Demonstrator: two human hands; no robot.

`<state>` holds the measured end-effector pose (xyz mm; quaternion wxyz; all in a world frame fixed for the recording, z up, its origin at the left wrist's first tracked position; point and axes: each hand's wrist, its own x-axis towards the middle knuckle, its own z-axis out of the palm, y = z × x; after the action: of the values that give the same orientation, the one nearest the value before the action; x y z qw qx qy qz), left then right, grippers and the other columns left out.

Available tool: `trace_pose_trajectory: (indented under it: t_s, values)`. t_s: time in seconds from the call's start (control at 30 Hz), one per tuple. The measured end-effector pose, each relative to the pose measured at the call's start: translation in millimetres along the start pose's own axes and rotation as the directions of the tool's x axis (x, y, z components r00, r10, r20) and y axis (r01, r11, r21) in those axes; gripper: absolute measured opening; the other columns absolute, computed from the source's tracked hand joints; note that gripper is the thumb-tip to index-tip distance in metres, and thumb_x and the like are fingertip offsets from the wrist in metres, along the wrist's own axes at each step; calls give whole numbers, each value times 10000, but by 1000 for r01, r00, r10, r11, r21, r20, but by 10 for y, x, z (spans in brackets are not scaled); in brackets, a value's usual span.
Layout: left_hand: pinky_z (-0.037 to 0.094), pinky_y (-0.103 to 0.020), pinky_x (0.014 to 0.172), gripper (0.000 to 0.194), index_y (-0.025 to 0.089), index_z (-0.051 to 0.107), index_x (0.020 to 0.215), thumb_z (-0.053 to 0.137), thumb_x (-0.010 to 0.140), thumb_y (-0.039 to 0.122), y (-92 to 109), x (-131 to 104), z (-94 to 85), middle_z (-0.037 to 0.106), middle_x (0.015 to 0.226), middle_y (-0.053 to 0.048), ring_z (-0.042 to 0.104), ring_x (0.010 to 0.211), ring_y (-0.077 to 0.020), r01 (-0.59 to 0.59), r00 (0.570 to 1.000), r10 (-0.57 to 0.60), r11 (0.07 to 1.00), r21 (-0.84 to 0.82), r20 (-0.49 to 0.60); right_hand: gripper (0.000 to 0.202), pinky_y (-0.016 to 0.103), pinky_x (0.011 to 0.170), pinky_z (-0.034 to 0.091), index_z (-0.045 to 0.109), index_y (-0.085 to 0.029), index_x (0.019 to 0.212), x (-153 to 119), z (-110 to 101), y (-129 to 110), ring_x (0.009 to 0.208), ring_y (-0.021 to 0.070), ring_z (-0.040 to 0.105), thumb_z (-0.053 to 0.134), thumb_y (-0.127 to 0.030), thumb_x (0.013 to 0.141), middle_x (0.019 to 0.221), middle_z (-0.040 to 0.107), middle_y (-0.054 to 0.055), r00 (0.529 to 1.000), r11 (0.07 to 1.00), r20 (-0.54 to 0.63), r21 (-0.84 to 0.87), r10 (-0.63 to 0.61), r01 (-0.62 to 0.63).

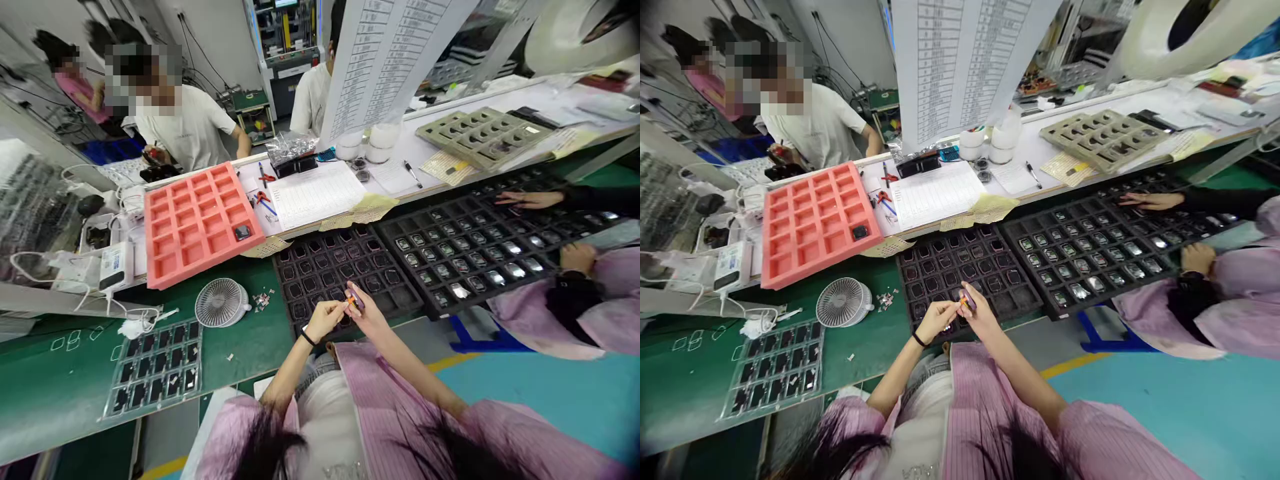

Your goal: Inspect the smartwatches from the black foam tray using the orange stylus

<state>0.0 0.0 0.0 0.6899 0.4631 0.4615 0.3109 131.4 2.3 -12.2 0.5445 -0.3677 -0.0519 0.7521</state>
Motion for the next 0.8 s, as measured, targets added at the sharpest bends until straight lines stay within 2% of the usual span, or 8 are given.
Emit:
trace_pose_trajectory:
  t_s: [0.23,0.37,0.57,0.7,0.8]
  values:
    - [155,-190,368,618,128,587,672,572,670,746,-64,-9,-8,355,436,95,248,346,-19,33,999,-32,999,-40,14,130,136,379,421,689,-234,938,-33,16,18,303,-10,349,668,-211,812,707,661,-59,999,999,23,24,25,-25]
    - [147,-185,344,619,136,569,690,564,666,755,-101,-12,3,343,451,102,221,327,-13,59,998,-56,996,-70,34,193,108,316,354,678,-238,1006,-35,12,18,295,-15,322,585,-155,859,739,669,-36,997,997,45,49,62,-64]
    - [151,-173,335,615,142,554,693,545,679,757,-125,-3,8,323,456,106,208,322,-12,55,997,-52,996,-64,53,269,109,291,348,667,-244,1051,-44,15,27,289,-7,265,498,-116,886,768,672,-30,991,980,81,165,103,-115]
    - [177,-185,331,599,155,534,666,505,719,751,-143,11,-15,331,438,99,216,312,-27,26,999,-26,1000,-5,18,186,115,290,312,672,-228,990,-40,47,49,308,-10,276,605,-160,831,755,672,-29,999,998,20,57,28,-29]
    - [251,-192,378,560,175,483,633,450,793,711,-167,39,-2,352,433,85,283,345,-47,-38,995,44,997,72,-88,272,126,312,307,647,-248,1038,-57,75,77,342,7,356,704,-242,772,690,636,-54,995,993,-30,-78,-90,88]
